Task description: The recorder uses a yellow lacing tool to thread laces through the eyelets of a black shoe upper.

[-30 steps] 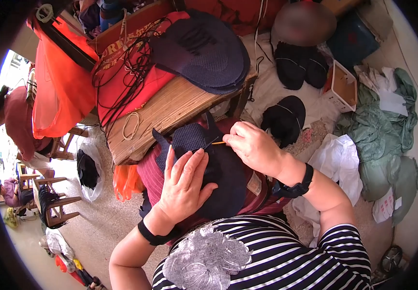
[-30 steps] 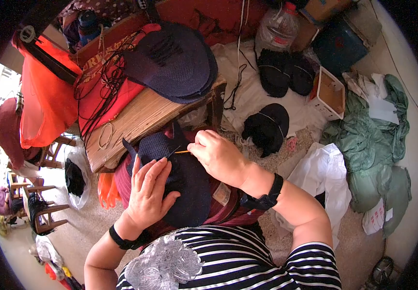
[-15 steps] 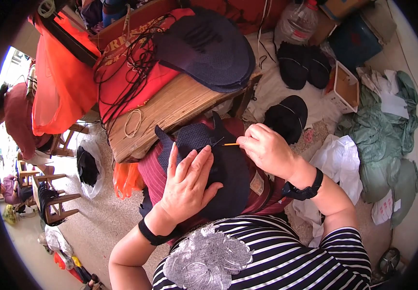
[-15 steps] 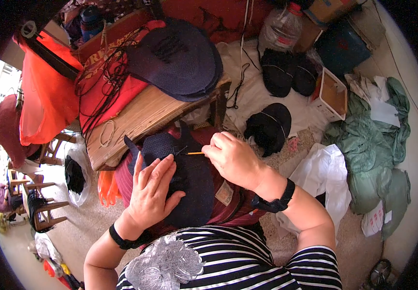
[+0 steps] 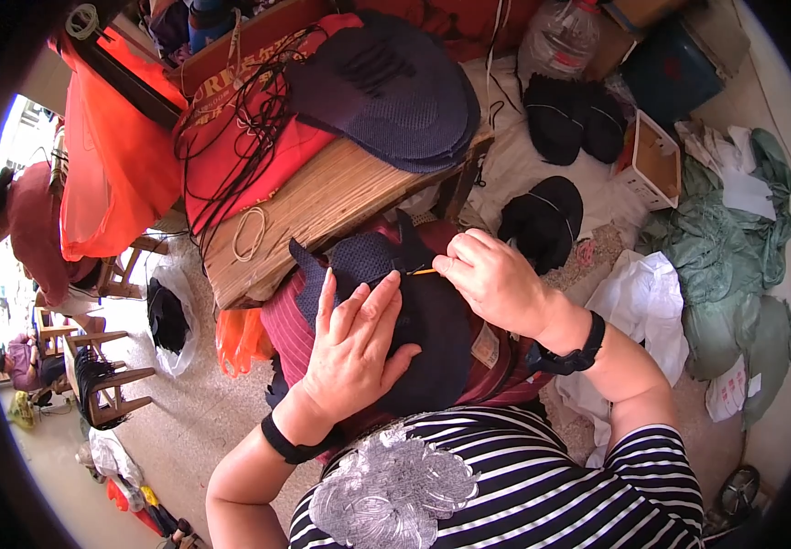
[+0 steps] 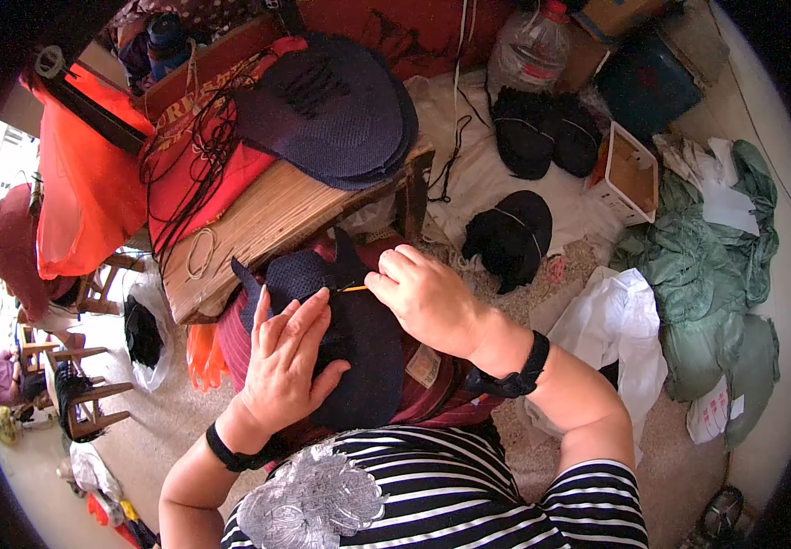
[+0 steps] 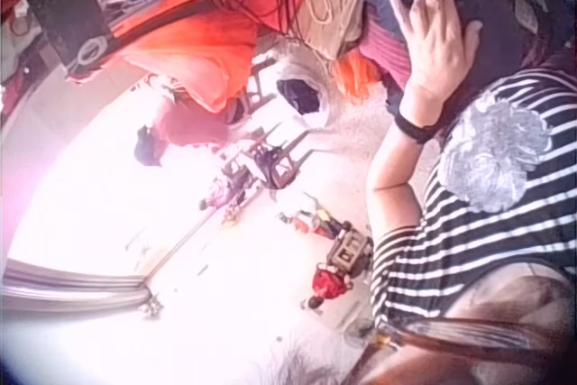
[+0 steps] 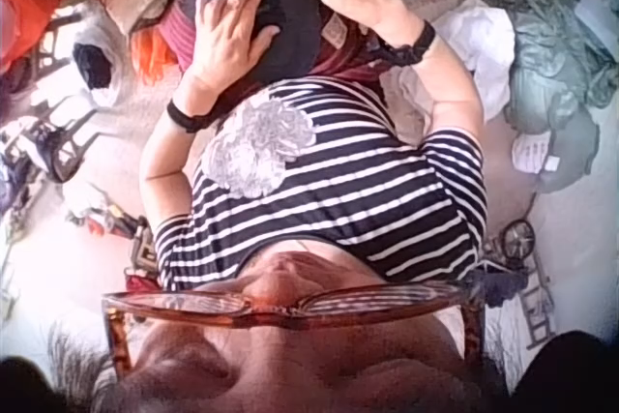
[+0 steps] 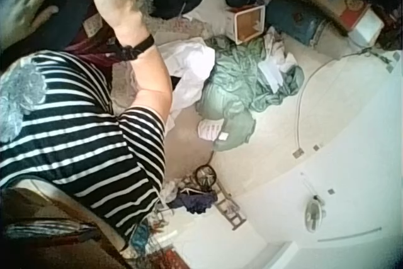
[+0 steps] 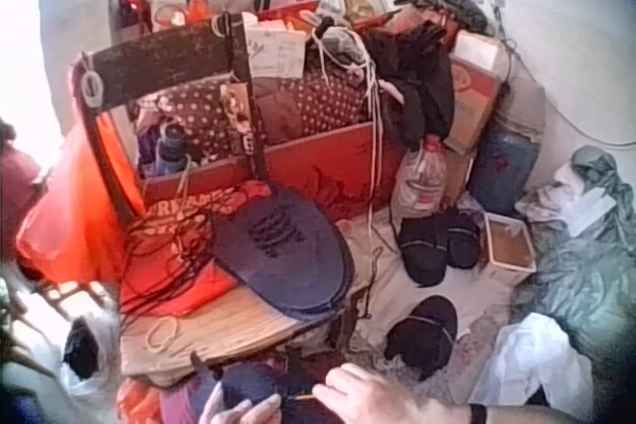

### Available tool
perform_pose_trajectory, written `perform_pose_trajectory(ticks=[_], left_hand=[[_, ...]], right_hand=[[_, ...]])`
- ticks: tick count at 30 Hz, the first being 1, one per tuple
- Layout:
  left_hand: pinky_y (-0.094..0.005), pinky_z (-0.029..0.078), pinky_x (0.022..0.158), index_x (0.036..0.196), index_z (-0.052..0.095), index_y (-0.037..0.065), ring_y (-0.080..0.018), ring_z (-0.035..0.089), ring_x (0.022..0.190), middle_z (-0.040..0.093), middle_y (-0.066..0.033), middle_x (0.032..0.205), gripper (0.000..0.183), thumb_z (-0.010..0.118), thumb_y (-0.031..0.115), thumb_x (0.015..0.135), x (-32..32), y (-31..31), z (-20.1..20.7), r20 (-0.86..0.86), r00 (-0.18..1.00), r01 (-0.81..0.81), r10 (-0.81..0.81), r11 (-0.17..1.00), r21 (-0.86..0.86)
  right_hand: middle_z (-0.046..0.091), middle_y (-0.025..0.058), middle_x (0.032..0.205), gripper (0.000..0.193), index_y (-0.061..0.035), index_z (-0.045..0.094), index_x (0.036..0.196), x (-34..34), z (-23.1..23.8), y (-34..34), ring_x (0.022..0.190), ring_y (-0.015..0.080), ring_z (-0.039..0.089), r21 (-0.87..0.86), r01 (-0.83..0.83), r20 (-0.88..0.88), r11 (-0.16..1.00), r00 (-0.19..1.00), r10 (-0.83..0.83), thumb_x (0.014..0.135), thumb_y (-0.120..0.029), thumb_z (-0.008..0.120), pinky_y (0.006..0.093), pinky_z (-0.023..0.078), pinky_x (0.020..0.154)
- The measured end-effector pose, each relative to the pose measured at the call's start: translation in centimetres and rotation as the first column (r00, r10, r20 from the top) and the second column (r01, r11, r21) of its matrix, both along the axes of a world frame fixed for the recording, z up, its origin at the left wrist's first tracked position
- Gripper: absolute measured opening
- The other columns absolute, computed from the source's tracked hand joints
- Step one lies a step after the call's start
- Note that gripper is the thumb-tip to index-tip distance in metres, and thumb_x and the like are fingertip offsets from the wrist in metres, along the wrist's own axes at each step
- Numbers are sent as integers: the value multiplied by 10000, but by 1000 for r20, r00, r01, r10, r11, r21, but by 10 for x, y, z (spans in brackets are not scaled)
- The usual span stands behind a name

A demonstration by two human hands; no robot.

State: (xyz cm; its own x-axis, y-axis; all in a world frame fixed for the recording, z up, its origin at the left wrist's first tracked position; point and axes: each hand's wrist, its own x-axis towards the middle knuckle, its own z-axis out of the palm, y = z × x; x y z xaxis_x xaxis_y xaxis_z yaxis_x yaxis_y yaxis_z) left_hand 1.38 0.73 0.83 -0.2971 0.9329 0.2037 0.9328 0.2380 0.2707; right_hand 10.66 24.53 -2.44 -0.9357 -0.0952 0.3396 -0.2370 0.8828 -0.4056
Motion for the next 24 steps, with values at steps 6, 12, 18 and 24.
perform_pose_trajectory(ticks=[6, 12, 18, 24], left_hand=[[-596, 265, 1211, 1328, 607, -46, -308, 545, 1228, 531, -123, 1461, 658, 773, 335, 818, 1, -2, -5, 16, 1000, 3, -4, 999, 52], [-603, 270, 1209, 1337, 621, -27, -317, 520, 1280, 514, -122, 1468, 656, 793, 322, 809, 2, -8, -9, 42, 999, -14, 13, 999, 41], [-608, 267, 1209, 1372, 608, -23, -313, 485, 1314, 482, -121, 1512, 694, 788, 325, 800, 4, -10, -9, 16, 1000, -13, 12, 999, 31], [-616, 262, 1202, 1406, 581, -14, -345, 470, 1337, 476, -100, 1543, 730, 801, 309, 789, 2, -8, -5, 42, 999, 12, -12, 1000, -1]], right_hand=[[582, 113, 949, 144, -4, 638, 981, -13, 2, -7, 933, 271, 607, -8, -57, -113, 998, 992, 56, 863, -84, 618, 365, 548, 839], [607, 119, 959, 117, -28, 636, 974, -15, 8, -10, 937, 290, 634, -175, 17, -17, 985, 1000, -20, 901, -117, 657, 383, 549, 827], [660, 127, 920, 58, -23, 642, 961, -6, 5, 1, 848, 310, 667, -612, 238, 304, 754, 951, -53, 930, -66, 665, 392, 532, 750], [664, 136, 922, 54, -12, 640, 963, -16, 10, -17, 834, 292, 673, -607, 145, 170, 781, 984, -51, 920, -38, 660, 386, 530, 743]])
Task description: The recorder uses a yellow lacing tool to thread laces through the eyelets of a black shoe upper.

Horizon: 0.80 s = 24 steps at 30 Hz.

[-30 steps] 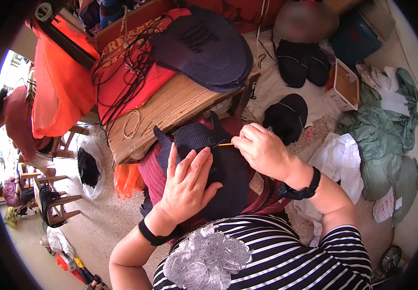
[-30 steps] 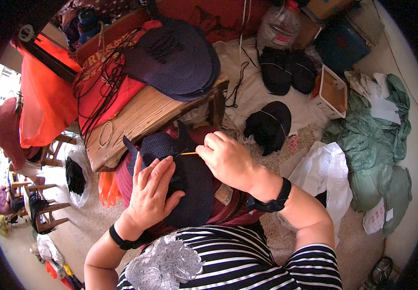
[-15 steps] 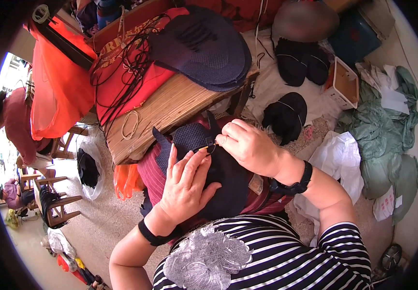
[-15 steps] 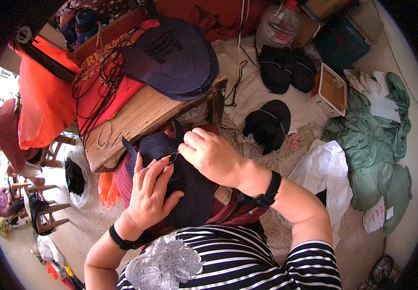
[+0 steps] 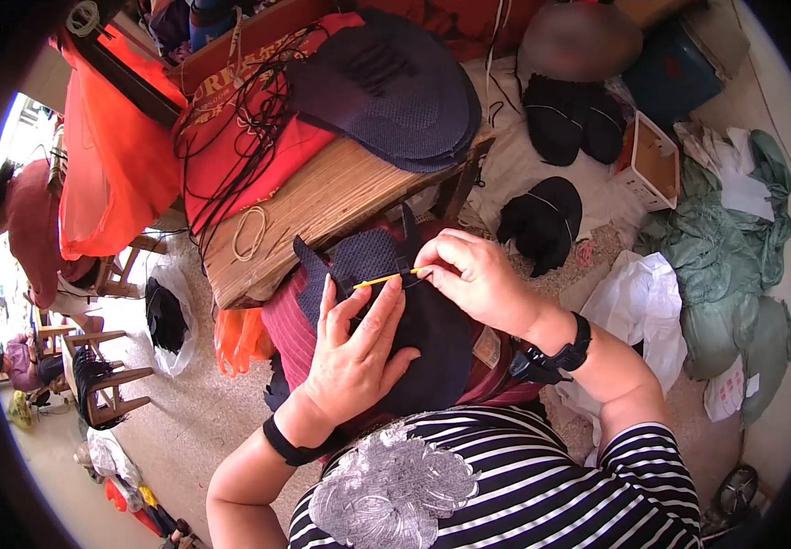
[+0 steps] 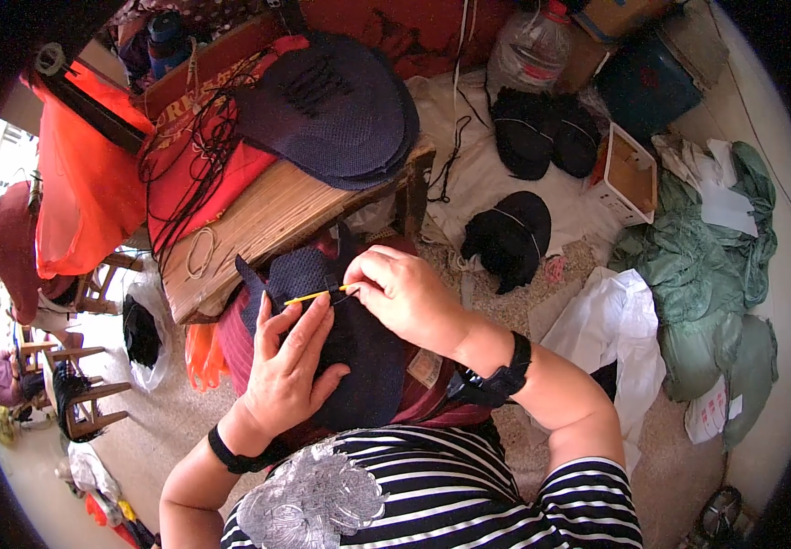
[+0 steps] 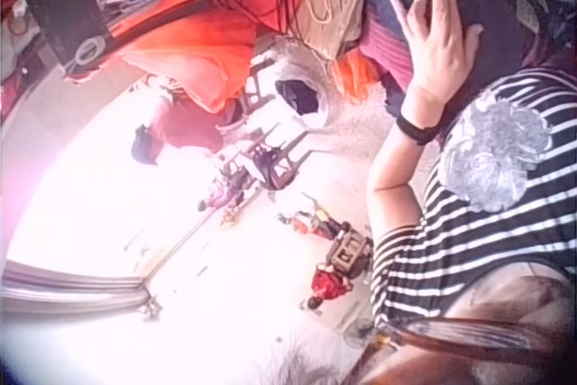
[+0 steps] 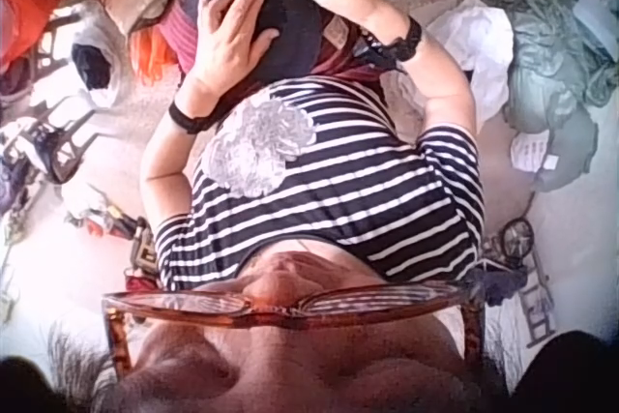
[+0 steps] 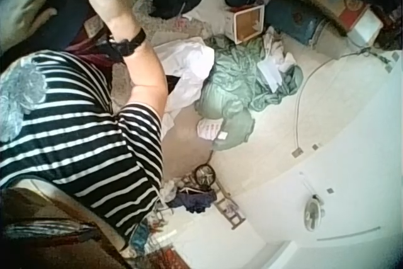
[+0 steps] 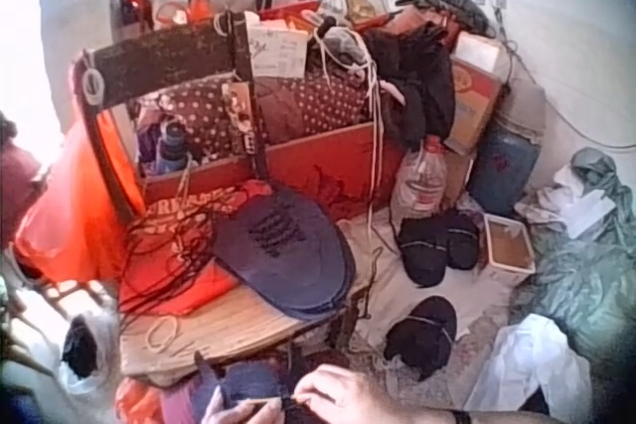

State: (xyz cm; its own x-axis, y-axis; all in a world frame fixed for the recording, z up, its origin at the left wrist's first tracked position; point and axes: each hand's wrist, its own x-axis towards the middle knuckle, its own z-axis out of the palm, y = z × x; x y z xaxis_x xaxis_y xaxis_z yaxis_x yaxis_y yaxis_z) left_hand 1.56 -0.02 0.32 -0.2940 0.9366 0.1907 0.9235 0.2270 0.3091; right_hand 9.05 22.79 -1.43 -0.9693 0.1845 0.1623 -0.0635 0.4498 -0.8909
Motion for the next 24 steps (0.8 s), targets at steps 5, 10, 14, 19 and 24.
perform_pose_trajectory(ticks=[5, 10, 14, 19, 24], left_hand=[[-617, 263, 1200, 1416, 576, -5, -342, 459, 1339, 459, -93, 1561, 734, 801, 303, 789, 2, -4, -2, 14, 1000, -18, 18, 1000, -5], [-615, 290, 1186, 1390, 600, 0, -311, 446, 1311, 450, -71, 1560, 708, 791, 325, 790, 3, -3, 0, -5, 999, -40, 40, 999, -9], [-606, 254, 1209, 1417, 584, 22, -321, 443, 1335, 461, -62, 1560, 710, 788, 313, 803, 3, -2, 1, -4, 999, -45, 45, 999, -3], [-601, 234, 1221, 1419, 595, 49, -315, 457, 1326, 482, -40, 1552, 683, 786, 284, 807, -4, -2, 6, -79, 997, -1, 1, 1000, -6], [-595, 228, 1229, 1367, 645, 63, -286, 503, 1263, 546, -31, 1497, 598, 772, 267, 818, -13, -1, 10, -28, 998, 49, -48, 999, 22]], right_hand=[[664, 106, 909, 82, -3, 645, 996, -2, -5, -6, 805, 206, 665, -143, -4, 22, 990, 1000, 7, 934, -43, 679, 341, 540, 729], [642, -8, 950, 150, -20, 631, 1138, 16, -10, -2, 879, 46, 615, -547, 141, 344, 825, 936, 68, 993, -53, 654, 195, 497, 731], [667, -37, 970, 178, -45, 673, 1132, 20, -1, -15, 865, 28, 600, -607, 197, 403, 770, 911, 84, 1000, -164, 692, 199, 477, 736], [690, -38, 1007, 205, -54, 693, 1129, 15, 5, -28, 911, 25, 593, -626, 265, 344, 734, 938, -46, 1011, -222, 686, 201, 460, 766], [685, -7, 938, 186, -40, 693, 1078, 15, -4, -28, 818, 43, 588, -677, 346, 395, 649, 916, -77, 1009, -212, 682, 218, 471, 705]])
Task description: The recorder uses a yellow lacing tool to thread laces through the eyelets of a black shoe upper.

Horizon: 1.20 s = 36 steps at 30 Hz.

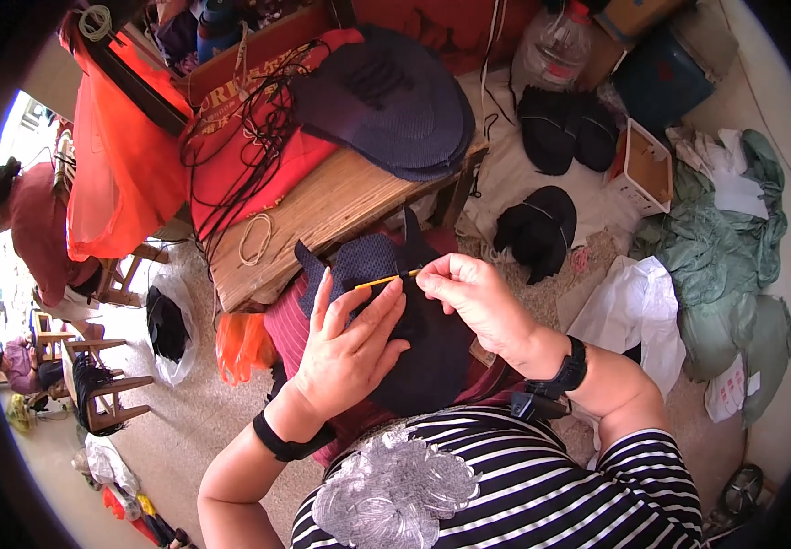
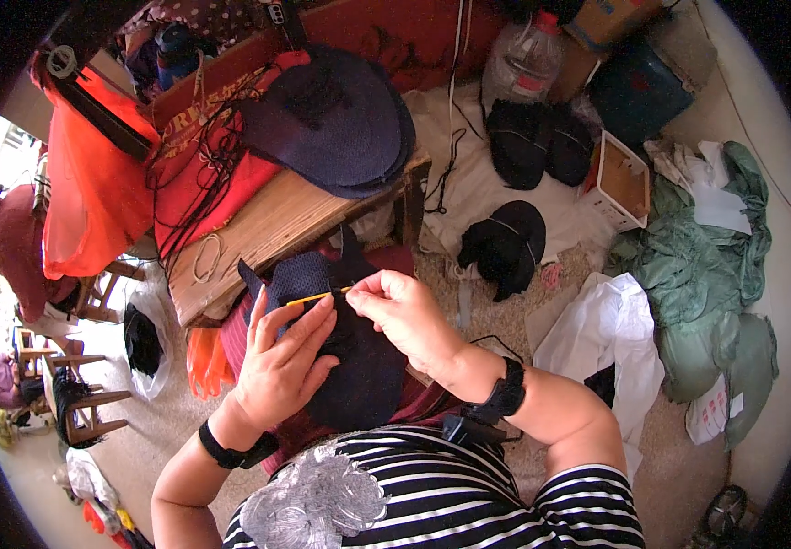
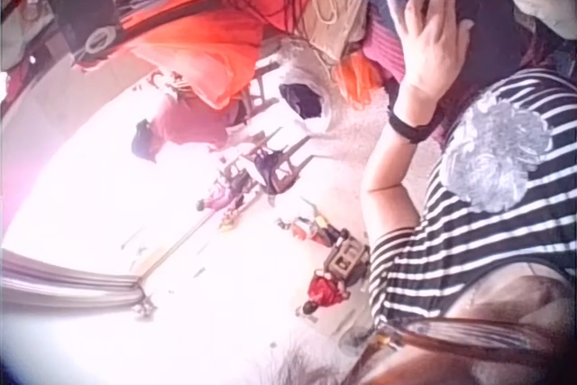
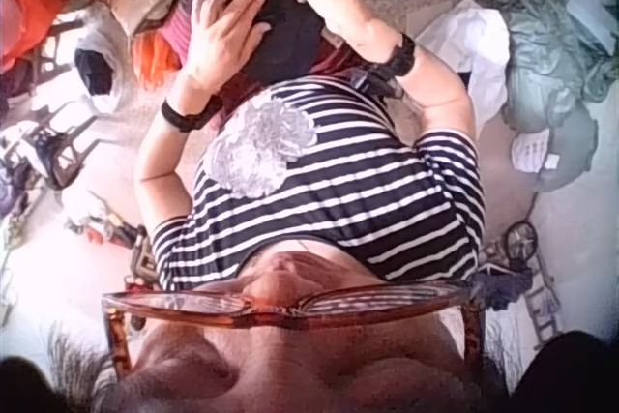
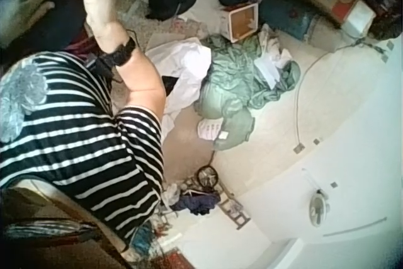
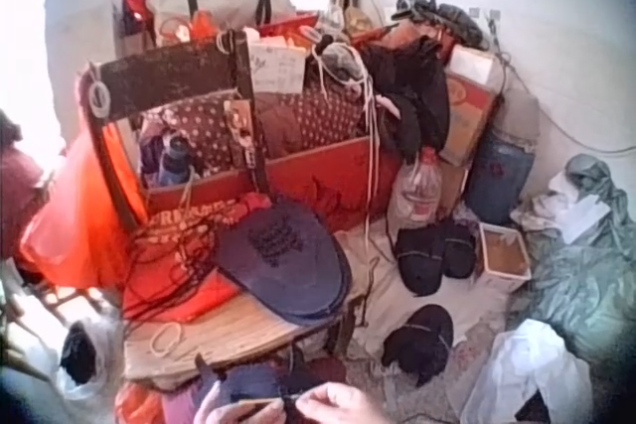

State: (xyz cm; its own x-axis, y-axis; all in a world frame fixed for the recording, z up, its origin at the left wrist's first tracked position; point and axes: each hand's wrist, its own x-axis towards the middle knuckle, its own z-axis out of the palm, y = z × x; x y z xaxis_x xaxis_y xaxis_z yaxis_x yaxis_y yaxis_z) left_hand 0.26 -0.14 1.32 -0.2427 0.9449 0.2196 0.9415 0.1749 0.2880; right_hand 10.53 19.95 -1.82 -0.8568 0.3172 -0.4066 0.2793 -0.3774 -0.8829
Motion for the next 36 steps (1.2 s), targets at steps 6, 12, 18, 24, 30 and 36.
perform_pose_trajectory(ticks=[6, 12, 18, 24, 30, 36], left_hand=[[-599, 239, 1226, 1345, 658, 60, -275, 534, 1218, 568, -33, 1475, 567, 769, 258, 826, 0, -4, -2, -1, 1000, 26, -26, 999, 29], [-615, 258, 1213, 1338, 649, 41, -251, 550, 1183, 565, -33, 1459, 580, 771, 284, 826, -2, -3, -5, -14, 998, 58, -57, 996, 74], [-622, 252, 1213, 1330, 654, 38, -250, 553, 1189, 580, -39, 1437, 588, 774, 308, 822, -2, -5, -11, 5, 998, 55, -55, 994, 96], [-496, 449, 1101, 1266, 694, 52, -292, 609, 1096, 642, -103, 1339, 483, 796, 115, 798, -11, -4, -6, 78, 995, 31, -55, 961, 273], [-402, 503, 802, 1059, 708, 42, -297, 588, 914, 617, -95, 983, 263, 752, -6, 804, -20, 21, 6, 136, 980, -175, 142, 945, 276], [-424, 501, 781, 954, 675, 48, -326, 588, 887, 599, -110, 933, 173, 741, -12, 806, -20, 26, 1, 234, 954, -241, 187, 943, 230]], right_hand=[[680, -11, 918, 196, -35, 695, 1054, 0, 10, 1, 808, 56, 582, -77, 10, 109, 997, 994, -2, 996, -222, 689, 211, 448, 703], [680, -10, 904, 199, -41, 709, 1057, -8, 10, -3, 810, 65, 583, -64, 53, 182, 997, 982, -40, 980, -224, 708, 222, 452, 721], [698, 6, 941, 207, -34, 707, 1082, -7, 24, -12, 824, 71, 584, -37, -34, 128, 999, 991, 39, 983, -216, 706, 229, 462, 745], [699, 16, 928, 237, -26, 698, 1100, -2, 18, -15, 799, 77, 582, -99, 47, 43, 994, 998, -43, 994, -238, 706, 234, 475, 730], [693, 29, 889, 230, -25, 703, 1045, -4, 18, -6, 711, 74, 569, -64, -10, 187, 998, 982, 21, 978, -244, 725, 213, 463, 662], [693, 17, 830, 215, -33, 716, 1001, -11, 14, 17, 606, 53, 546, -121, -186, 240, 975, 948, 210, 945, -237, 755, 200, 439, 562]])
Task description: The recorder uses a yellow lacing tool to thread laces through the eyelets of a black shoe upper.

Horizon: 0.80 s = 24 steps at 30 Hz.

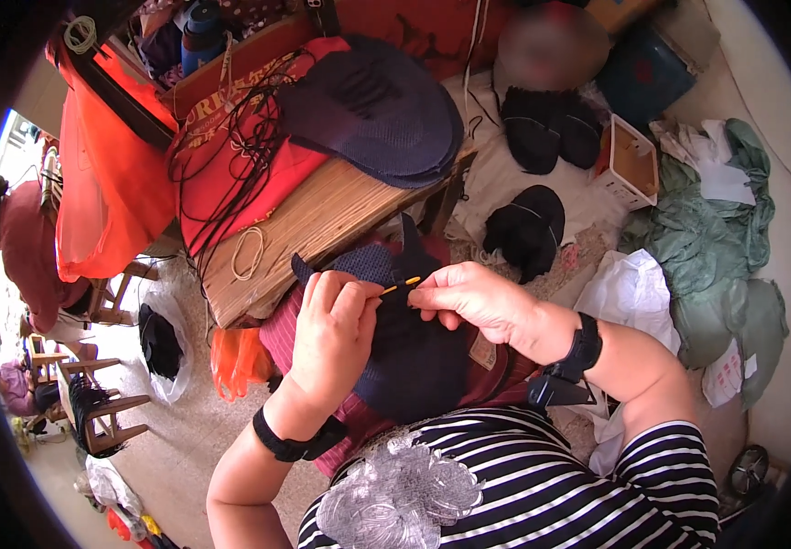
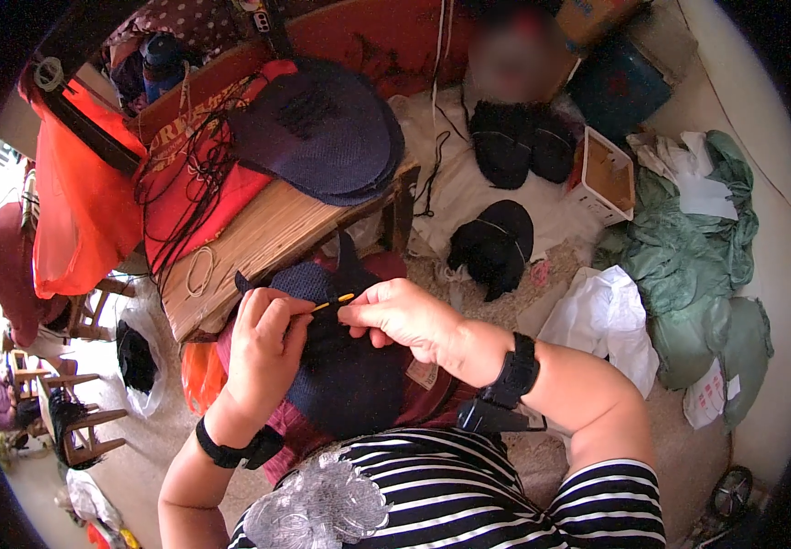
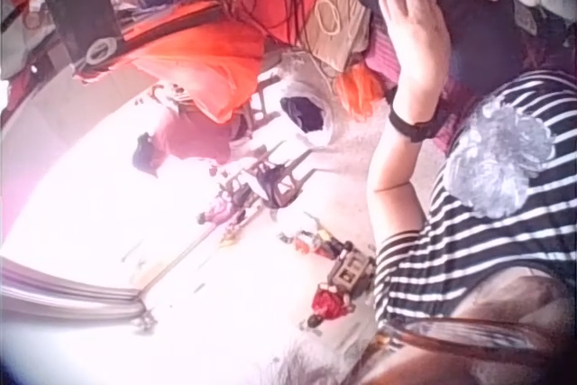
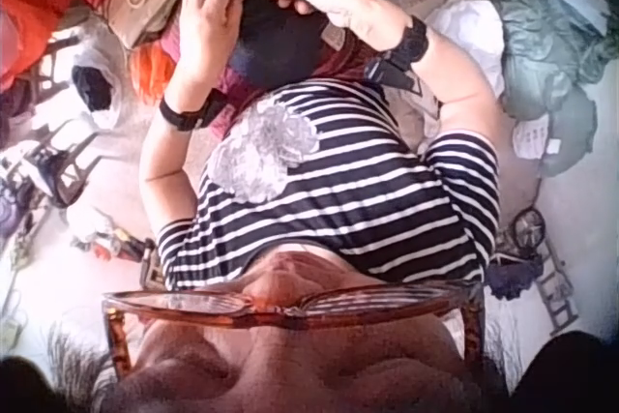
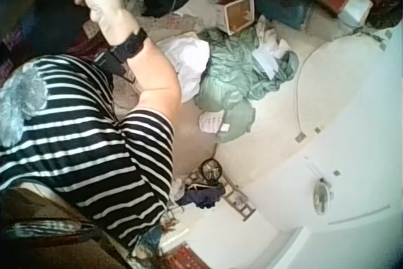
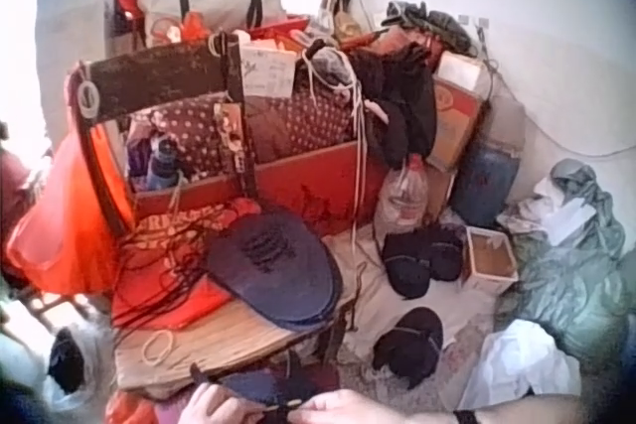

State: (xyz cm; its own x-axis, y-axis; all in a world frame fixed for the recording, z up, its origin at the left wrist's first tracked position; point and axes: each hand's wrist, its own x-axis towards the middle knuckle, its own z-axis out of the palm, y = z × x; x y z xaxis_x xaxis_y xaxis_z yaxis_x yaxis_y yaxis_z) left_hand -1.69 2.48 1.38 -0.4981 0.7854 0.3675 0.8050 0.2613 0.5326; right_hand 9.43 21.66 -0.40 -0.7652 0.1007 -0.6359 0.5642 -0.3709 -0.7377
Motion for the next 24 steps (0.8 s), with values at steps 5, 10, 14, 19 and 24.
perform_pose_trajectory(ticks=[5, 10, 14, 19, 24], left_hand=[[-433, 509, 748, 940, 659, 32, -347, 608, 840, 594, -138, 885, 150, 738, -10, 820, -2, -3, 2, 290, 953, -66, 83, 995, -71], [-336, 494, 646, 949, 678, 25, -229, 610, 742, 597, -97, 873, 118, 746, 0, 856, -10, -2, 12, 285, 956, -27, 68, 989, -144], [-320, 497, 672, 961, 684, 19, -214, 622, 777, 603, -86, 887, 114, 738, -2, 863, -15, -4, 14, 437, 896, -15, 82, 988, -154], [-307, 502, 707, 964, 687, 8, -197, 622, 805, 602, -80, 889, 105, 729, -6, 869, -25, -8, 11, 504, 863, 31, 41, 990, -134], [-303, 499, 718, 968, 689, 6, -191, 618, 807, 607, -77, 882, 98, 721, -5, 876, -31, -10, 10, 571, 821, 66, 8, 992, -110]], right_hand=[[690, 31, 795, 153, -6, 727, 983, -11, -3, 18, 564, 52, 564, -169, -99, 85, 981, 990, 115, 944, -153, 743, 180, 432, 526], [683, 30, 778, 133, -6, 710, 963, -19, -5, 25, 527, 56, 555, -287, -99, 135, 953, 981, 143, 947, -135, 737, 194, 429, 496], [664, 22, 751, 136, -29, 674, 927, -24, 0, 23, 512, 57, 552, -330, -82, 189, 941, 970, 151, 952, -145, 739, 201, 422, 473], [662, 37, 737, 208, -33, 651, 870, -18, -2, 15, 500, 93, 588, -220, -97, 100, 971, 987, 122, 951, -205, 734, 230, 469, 462], [658, 36, 723, 214, -34, 649, 871, -20, -2, 17, 497, 107, 614, -192, -130, 40, 973, 989, 140, 955, -214, 727, 247, 492, 470]])
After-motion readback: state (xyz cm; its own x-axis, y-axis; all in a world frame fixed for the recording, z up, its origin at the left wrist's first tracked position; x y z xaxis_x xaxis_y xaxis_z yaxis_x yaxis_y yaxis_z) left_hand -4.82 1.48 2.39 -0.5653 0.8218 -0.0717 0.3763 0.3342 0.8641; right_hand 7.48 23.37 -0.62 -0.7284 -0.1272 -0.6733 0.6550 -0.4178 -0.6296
